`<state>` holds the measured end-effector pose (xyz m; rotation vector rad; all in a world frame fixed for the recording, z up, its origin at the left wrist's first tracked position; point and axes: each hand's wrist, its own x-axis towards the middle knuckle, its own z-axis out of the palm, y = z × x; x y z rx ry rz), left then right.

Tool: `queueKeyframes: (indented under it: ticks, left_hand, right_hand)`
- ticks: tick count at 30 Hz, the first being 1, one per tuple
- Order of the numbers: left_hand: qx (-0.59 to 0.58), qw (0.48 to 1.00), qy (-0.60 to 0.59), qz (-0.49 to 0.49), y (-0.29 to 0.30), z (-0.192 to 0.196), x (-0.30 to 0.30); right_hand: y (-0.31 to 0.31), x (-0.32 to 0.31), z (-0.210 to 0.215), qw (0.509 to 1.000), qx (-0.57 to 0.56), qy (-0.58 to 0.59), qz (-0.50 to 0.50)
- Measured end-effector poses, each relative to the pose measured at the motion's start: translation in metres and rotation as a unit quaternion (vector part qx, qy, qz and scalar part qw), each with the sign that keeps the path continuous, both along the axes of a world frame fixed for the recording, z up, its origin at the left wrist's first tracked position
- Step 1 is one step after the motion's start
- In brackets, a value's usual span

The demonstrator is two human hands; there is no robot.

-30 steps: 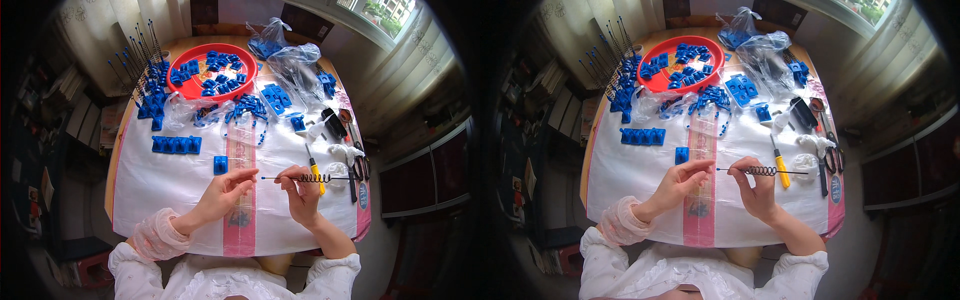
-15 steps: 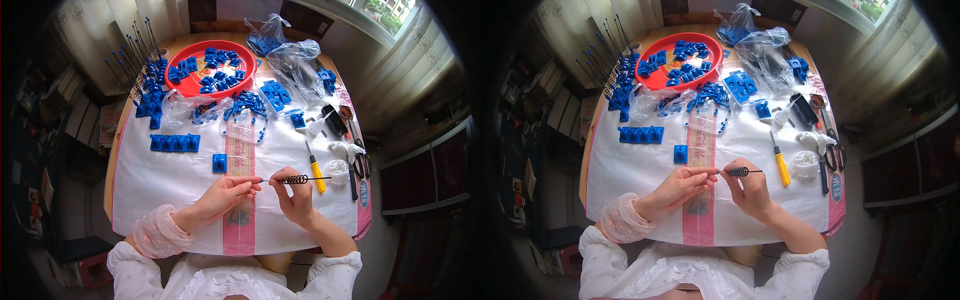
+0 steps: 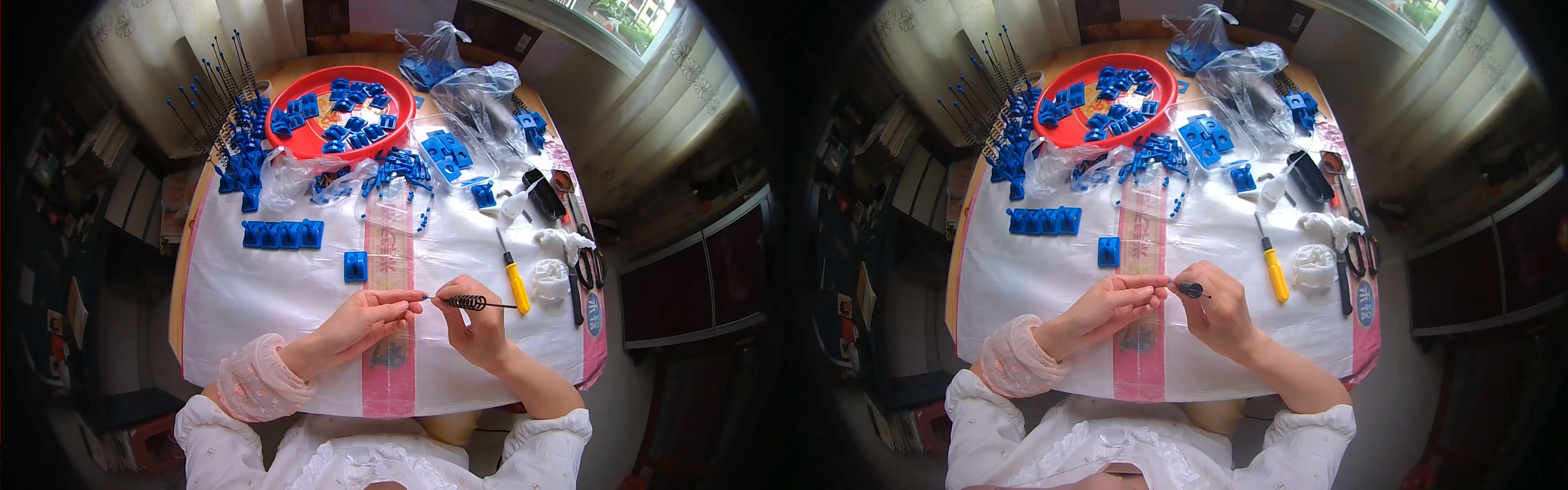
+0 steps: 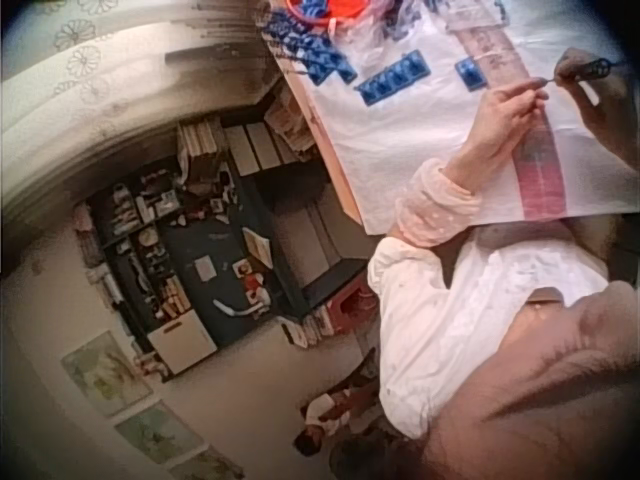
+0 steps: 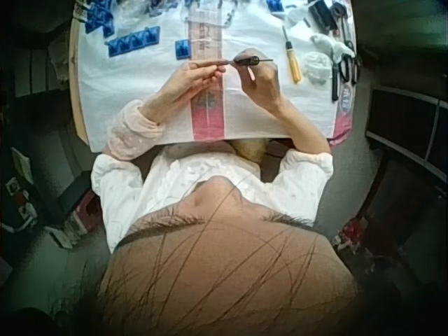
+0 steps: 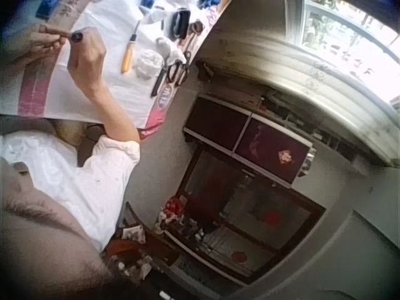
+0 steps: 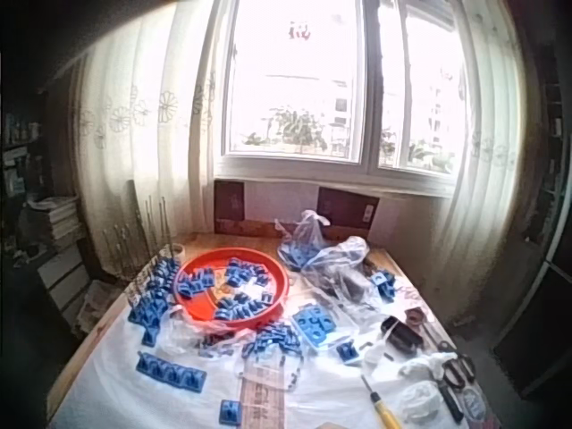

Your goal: Assembling small blue plastic fixture components by inserting a metal rod and attaching a spring.

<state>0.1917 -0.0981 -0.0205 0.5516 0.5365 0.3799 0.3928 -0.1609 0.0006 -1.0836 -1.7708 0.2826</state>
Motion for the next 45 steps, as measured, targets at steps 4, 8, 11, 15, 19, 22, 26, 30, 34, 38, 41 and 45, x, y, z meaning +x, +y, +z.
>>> queueKeyframes:
  ticks: [4, 8, 11, 15, 19, 22, 26, 30, 34, 38, 41, 45]
  left_hand:
    - [0.001, 1.0, 0.001, -0.001, 0.0, 0.0, 0.0]
    - [0.124, 0.992, 0.021, 0.027, -0.001, 0.014, 0.0]
    - [0.22, 0.969, 0.065, 0.087, 0.0, 0.005, 0.0]
    - [0.233, 0.962, 0.105, 0.096, -0.002, 0.005, 0.002]
    - [0.247, 0.958, 0.105, 0.097, -0.003, 0.0, 0.004]
    - [0.246, 0.959, 0.106, 0.095, -0.003, 0.0, 0.003]
    - [0.256, 0.957, 0.107, 0.091, -0.002, 0.0, 0.003]
    - [0.255, 0.957, 0.105, 0.087, -0.002, -0.001, 0.003]
    - [0.26, 0.957, 0.106, 0.076, -0.002, -0.001, 0.003]
    - [0.259, 0.957, 0.106, 0.071, -0.002, 0.0, 0.002]
    - [0.27, 0.956, 0.096, 0.064, -0.001, -0.003, 0.002]
    - [0.272, 0.955, 0.1, 0.064, -0.002, -0.004, 0.002]
  right_hand:
    - [0.002, 0.0, 0.002, 1.0, 0.009, 0.002, -0.005]
    - [0.005, 0.007, 0.001, 0.998, -0.025, 0.006, -0.049]
    - [0.006, 0.007, 0.001, 0.996, -0.068, -0.001, -0.065]
    - [0.01, 0.009, -0.009, 0.994, -0.095, -0.025, -0.049]
    - [0.011, 0.006, -0.009, 0.994, -0.095, -0.032, -0.049]
    - [0.011, 0.004, -0.005, 0.994, -0.091, -0.038, -0.043]
    - [0.011, 0.005, -0.006, 0.993, -0.094, -0.05, -0.041]
    - [0.012, 0.004, -0.005, 0.993, -0.09, -0.056, -0.042]
    - [0.011, 0.004, -0.006, 0.993, -0.085, -0.063, -0.043]
    - [0.011, 0.004, -0.007, 0.994, -0.08, -0.065, -0.044]
    - [0.012, 0.004, -0.006, 0.994, -0.081, -0.063, -0.041]
    - [0.011, 0.005, -0.008, 0.994, -0.082, -0.065, -0.043]
